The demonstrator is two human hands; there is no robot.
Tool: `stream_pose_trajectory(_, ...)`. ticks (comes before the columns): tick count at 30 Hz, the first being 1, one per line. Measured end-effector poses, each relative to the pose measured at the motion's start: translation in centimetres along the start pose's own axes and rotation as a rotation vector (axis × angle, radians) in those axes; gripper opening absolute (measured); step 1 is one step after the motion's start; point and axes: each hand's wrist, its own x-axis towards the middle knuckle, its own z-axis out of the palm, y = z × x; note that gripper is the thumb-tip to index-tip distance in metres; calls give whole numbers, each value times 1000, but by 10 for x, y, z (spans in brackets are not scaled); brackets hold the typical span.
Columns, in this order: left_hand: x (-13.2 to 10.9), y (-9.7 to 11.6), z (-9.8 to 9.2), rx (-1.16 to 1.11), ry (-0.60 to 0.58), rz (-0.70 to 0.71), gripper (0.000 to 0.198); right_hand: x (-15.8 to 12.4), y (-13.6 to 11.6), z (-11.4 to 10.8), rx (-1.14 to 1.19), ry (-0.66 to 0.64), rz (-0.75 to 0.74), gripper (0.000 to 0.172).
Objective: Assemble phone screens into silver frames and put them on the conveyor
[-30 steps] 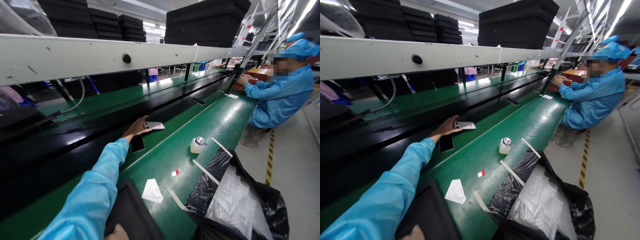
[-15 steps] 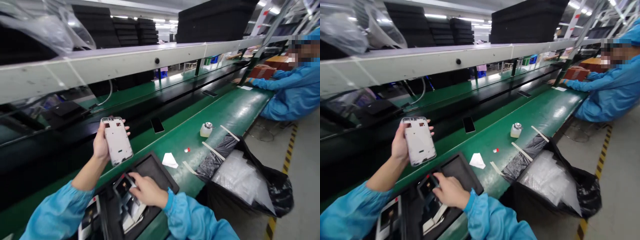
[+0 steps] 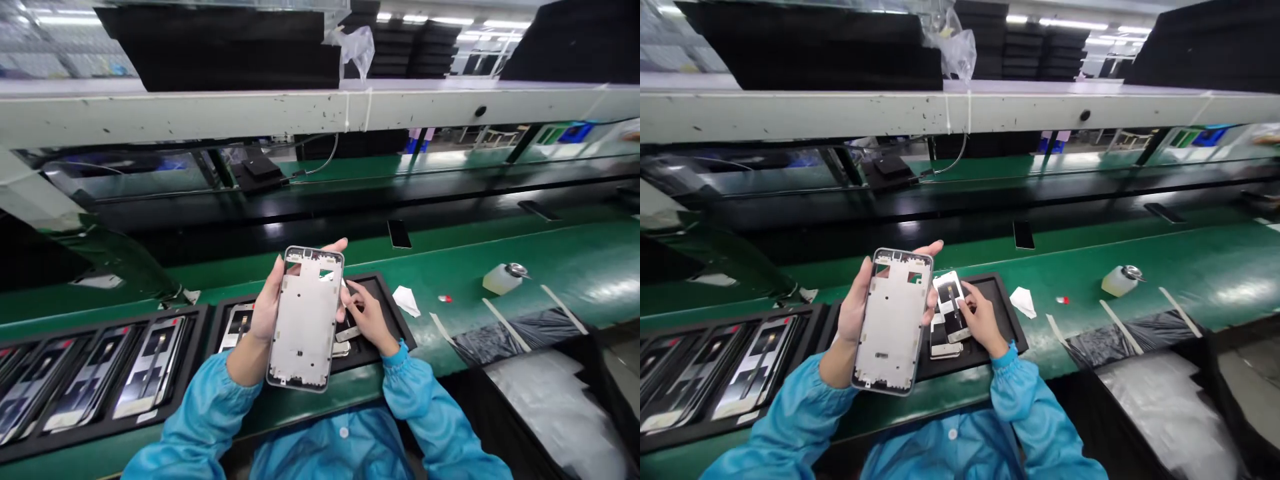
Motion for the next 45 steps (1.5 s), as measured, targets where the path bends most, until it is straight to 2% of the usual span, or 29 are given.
stream_pose_trajectory(3,-12,-3,-1,-43,-117,-37,112,1,-12,2,33,94,-43,54)
stream_pose_trajectory(6,-17,-10,-13,-43,-157,-26,109,3,-27,1,80,204,-45,54)
stream_pose_trajectory(12,-1,-29,-40,-79,-20,63,93,-3,-73,-14,168,450,-127,51)
stream_pose_trajectory(14,4,-31,-42,-81,-24,16,94,-6,-88,-17,151,474,-176,48)
stream_pose_trajectory(17,5,-30,-39,-88,-104,-76,99,-9,-102,-16,70,487,-257,44)
stream_pose_trajectory(21,2,-33,-36,-154,-252,-200,109,-10,-109,-12,-25,435,-320,44)
stream_pose_trajectory(24,3,-44,-37,-137,-258,-212,105,-9,-114,-16,-67,406,-350,46)
stream_pose_trajectory(26,4,-52,-39,-37,-257,-156,100,-7,-120,-21,-90,403,-373,46)
stream_pose_trajectory(29,6,-59,-43,253,-231,-3,88,-6,-131,-27,-91,415,-383,43)
stream_pose_trajectory(31,7,-62,-44,461,-168,114,75,-5,-136,-25,-47,422,-350,43)
stream_pose_trajectory(33,8,-63,-44,617,-157,178,69,-3,-139,-21,38,435,-300,46)
stream_pose_trajectory(39,14,-67,-48,924,-286,226,75,11,-135,-16,272,550,-264,43)
stream_pose_trajectory(43,17,-67,-49,1153,-416,280,81,8,-133,-18,279,563,-276,43)
stream_pose_trajectory(45,18,-67,-48,1257,-440,289,79,0,-130,-26,237,538,-289,43)
